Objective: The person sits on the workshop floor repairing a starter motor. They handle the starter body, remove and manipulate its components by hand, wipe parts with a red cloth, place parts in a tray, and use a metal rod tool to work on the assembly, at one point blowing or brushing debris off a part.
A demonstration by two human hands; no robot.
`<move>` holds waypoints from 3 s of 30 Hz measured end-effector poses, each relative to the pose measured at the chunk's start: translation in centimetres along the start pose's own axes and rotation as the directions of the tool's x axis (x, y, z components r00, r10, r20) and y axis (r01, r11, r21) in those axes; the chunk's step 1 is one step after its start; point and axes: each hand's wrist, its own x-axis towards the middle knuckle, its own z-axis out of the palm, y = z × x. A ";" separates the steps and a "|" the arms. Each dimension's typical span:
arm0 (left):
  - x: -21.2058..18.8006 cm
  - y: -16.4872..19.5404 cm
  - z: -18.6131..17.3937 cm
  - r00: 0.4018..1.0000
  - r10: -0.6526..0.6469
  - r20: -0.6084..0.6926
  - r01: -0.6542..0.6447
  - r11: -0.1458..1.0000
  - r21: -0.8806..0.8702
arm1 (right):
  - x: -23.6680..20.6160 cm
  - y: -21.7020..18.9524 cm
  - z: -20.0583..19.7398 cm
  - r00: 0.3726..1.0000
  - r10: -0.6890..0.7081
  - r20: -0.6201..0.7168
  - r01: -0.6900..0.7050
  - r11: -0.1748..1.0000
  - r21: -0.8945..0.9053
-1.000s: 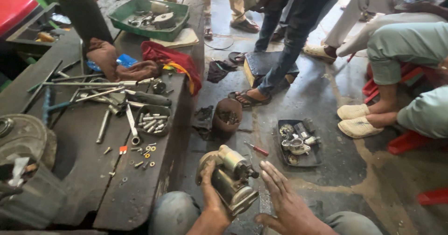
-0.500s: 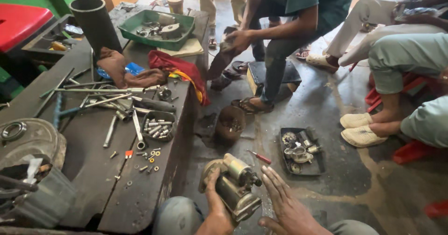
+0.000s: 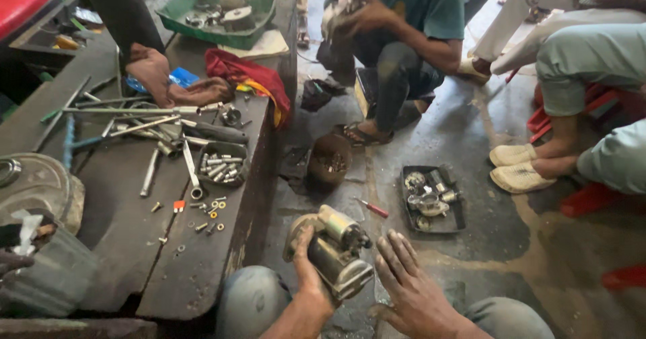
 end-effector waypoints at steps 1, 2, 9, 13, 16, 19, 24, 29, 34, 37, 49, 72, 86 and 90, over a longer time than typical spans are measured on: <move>0.1 0.0 -0.1 0.999 0.008 0.034 -0.008 1.000 -0.015 | -0.8 0.2 1.0 0.996 -0.043 -0.078 0.042 0.999 -0.017; 0.3 0.1 -0.2 0.997 0.019 0.070 -0.017 0.999 -0.031 | -1.5 0.3 2.0 0.990 -0.110 -0.092 0.103 0.992 -0.077; -0.1 0.5 -0.5 0.996 0.037 0.081 -0.031 0.996 -0.079 | -2.8 0.0 7.3 0.935 -0.351 -0.056 0.337 0.925 -0.176; -0.8 0.9 -0.3 0.997 0.032 0.064 -0.029 0.999 -0.046 | -1.7 -0.7 7.6 0.956 -0.281 0.082 0.289 0.950 -0.117; -0.9 1.1 -0.3 0.997 0.067 0.044 -0.065 0.997 -0.047 | -1.1 -0.8 7.8 0.937 -0.347 -0.050 0.318 0.901 -0.295; -0.6 1.2 -0.6 0.994 0.056 0.099 -0.052 0.997 -0.049 | -0.8 -0.7 8.5 0.936 -0.349 -0.050 0.298 0.859 -0.417; 0.0 1.1 -1.2 0.992 0.061 0.110 -0.052 0.995 -0.080 | -0.7 -0.4 9.1 0.942 -0.321 -0.100 0.258 0.881 -0.398; 0.1 1.1 -1.0 0.993 0.061 0.099 -0.050 0.993 -0.107 | -0.6 -0.5 9.1 0.951 -0.297 -0.085 0.246 0.896 -0.370; 0.2 1.2 -0.8 0.996 0.072 0.054 -0.065 0.989 -0.136 | -0.5 -0.7 9.4 0.953 -0.289 -0.089 0.237 0.896 -0.375; 0.2 1.3 -0.9 0.996 0.060 0.066 -0.053 0.993 -0.105 | -0.5 -0.9 9.5 0.954 -0.272 -0.125 0.203 0.895 -0.397; 1.0 1.4 -1.5 0.999 -0.003 0.045 0.009 0.989 -0.150 | 0.6 -1.2 8.6 0.924 -0.310 -0.222 0.195 0.885 -0.423; 0.1 1.8 -0.6 0.996 0.050 -0.070 -0.059 0.988 -0.140 | 2.8 -3.1 2.1 0.981 -0.102 -0.166 0.073 0.982 -0.175; 0.1 1.8 -0.7 0.995 0.079 -0.067 -0.087 0.990 -0.110 | 2.6 -3.5 2.0 0.981 -0.053 -0.185 0.023 0.987 -0.162; 0.0 1.8 -0.6 0.994 0.070 -0.085 -0.080 0.990 -0.120 | 2.5 -3.7 2.6 0.976 -0.052 -0.210 0.007 0.978 -0.210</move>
